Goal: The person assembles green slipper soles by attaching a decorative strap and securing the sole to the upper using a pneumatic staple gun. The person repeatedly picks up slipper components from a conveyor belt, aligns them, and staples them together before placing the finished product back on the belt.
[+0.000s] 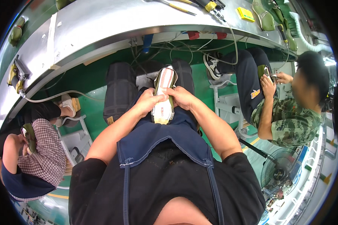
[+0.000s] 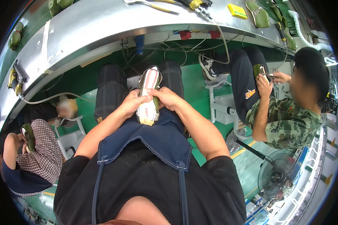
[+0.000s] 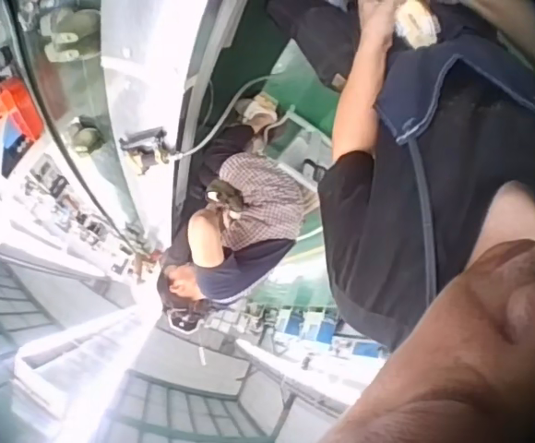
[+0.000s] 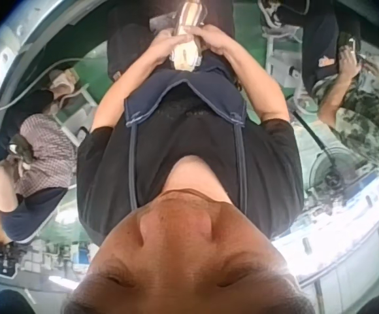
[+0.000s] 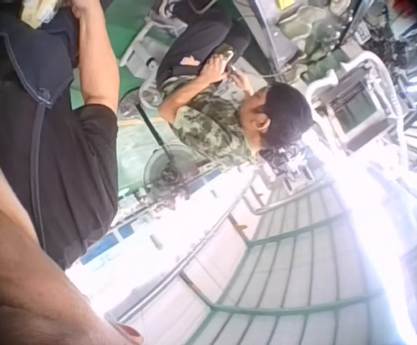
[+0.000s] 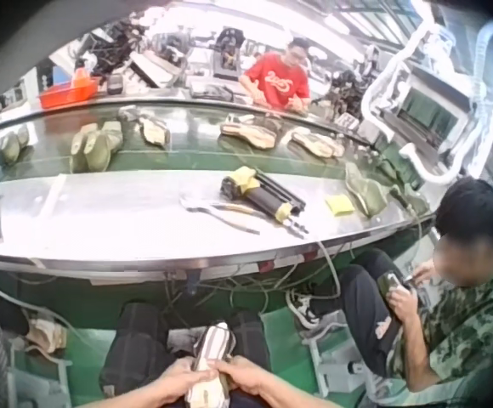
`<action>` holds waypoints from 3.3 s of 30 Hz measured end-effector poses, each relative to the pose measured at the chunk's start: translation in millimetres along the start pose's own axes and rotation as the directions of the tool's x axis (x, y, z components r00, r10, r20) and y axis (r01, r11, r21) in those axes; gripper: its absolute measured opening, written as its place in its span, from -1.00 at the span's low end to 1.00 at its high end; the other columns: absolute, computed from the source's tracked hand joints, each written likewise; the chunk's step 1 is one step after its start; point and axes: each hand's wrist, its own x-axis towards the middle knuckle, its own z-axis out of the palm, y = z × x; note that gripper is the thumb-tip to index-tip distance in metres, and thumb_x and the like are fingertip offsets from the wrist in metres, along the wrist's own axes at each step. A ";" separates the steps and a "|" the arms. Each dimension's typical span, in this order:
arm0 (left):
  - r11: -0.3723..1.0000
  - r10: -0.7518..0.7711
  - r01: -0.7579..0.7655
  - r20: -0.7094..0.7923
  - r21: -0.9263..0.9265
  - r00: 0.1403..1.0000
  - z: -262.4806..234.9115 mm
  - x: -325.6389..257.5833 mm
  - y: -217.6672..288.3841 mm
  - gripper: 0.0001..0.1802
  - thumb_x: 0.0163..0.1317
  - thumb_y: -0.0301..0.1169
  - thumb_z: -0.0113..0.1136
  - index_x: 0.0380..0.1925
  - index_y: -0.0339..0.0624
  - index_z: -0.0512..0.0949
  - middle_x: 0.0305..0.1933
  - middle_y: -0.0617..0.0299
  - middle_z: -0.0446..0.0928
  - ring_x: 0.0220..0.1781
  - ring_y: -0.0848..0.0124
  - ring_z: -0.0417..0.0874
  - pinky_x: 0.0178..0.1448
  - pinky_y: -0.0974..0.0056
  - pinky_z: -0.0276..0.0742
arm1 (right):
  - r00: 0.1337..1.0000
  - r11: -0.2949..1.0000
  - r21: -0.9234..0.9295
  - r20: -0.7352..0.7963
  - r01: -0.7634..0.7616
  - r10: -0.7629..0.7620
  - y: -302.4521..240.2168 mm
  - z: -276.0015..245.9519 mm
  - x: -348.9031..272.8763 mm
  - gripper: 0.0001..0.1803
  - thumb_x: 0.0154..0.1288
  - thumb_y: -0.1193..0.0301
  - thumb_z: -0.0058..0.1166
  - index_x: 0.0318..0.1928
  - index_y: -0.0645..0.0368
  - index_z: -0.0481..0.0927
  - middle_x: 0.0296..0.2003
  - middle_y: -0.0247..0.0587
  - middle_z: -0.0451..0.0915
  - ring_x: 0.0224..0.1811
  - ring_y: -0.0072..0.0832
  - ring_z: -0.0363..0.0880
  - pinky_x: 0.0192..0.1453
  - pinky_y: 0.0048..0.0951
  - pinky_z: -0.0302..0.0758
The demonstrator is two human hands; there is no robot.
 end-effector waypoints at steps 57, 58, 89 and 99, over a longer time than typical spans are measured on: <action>0.908 0.234 -0.209 -0.027 0.364 0.972 -64.8 -13.1 -18.5 0.16 0.21 -0.04 0.28 0.70 0.00 -0.16 0.28 -0.30 0.59 0.27 -0.19 0.66 0.42 0.04 0.54 | 0.999 -0.096 -0.995 -0.008 -0.005 0.038 -110.8 86.6 -19.3 -0.67 0.50 0.45 0.03 0.11 0.44 0.39 -0.19 0.37 0.68 0.01 0.27 0.65 0.08 0.12 0.52; 0.909 0.229 -0.204 -0.026 0.364 0.973 -64.9 -13.4 -17.9 0.16 0.21 -0.04 0.28 0.70 0.00 -0.16 0.28 -0.30 0.59 0.28 -0.19 0.66 0.42 0.04 0.54 | 0.999 -0.092 -0.996 -0.005 -0.001 0.042 -112.2 89.7 -19.7 -0.66 0.52 0.42 0.04 0.11 0.44 0.39 -0.18 0.37 0.68 0.01 0.27 0.65 0.08 0.12 0.52; 0.912 0.225 -0.213 0.009 0.351 0.974 -72.1 -2.1 -23.7 0.18 0.19 0.04 0.30 0.66 -0.25 -0.06 0.43 -0.35 0.45 0.44 -0.13 0.54 0.50 0.09 0.41 | 0.998 -0.159 -0.987 0.017 0.027 0.067 -127.7 88.8 -19.1 -0.78 0.45 0.53 -0.01 0.04 0.35 0.43 -0.17 0.32 0.71 -0.01 0.17 0.73 0.03 0.14 0.59; 0.808 0.161 -0.138 0.010 0.573 0.987 -66.0 21.9 0.6 0.20 0.17 0.08 0.37 0.63 -0.34 0.01 0.45 -0.31 0.41 0.47 -0.10 0.49 0.53 0.04 0.38 | 0.713 0.469 -0.874 -0.249 0.126 -0.655 -83.3 14.2 29.0 -0.63 0.29 0.38 0.47 -0.01 0.28 0.62 -0.38 -0.30 0.61 -0.37 -0.54 0.52 -0.21 -0.33 0.51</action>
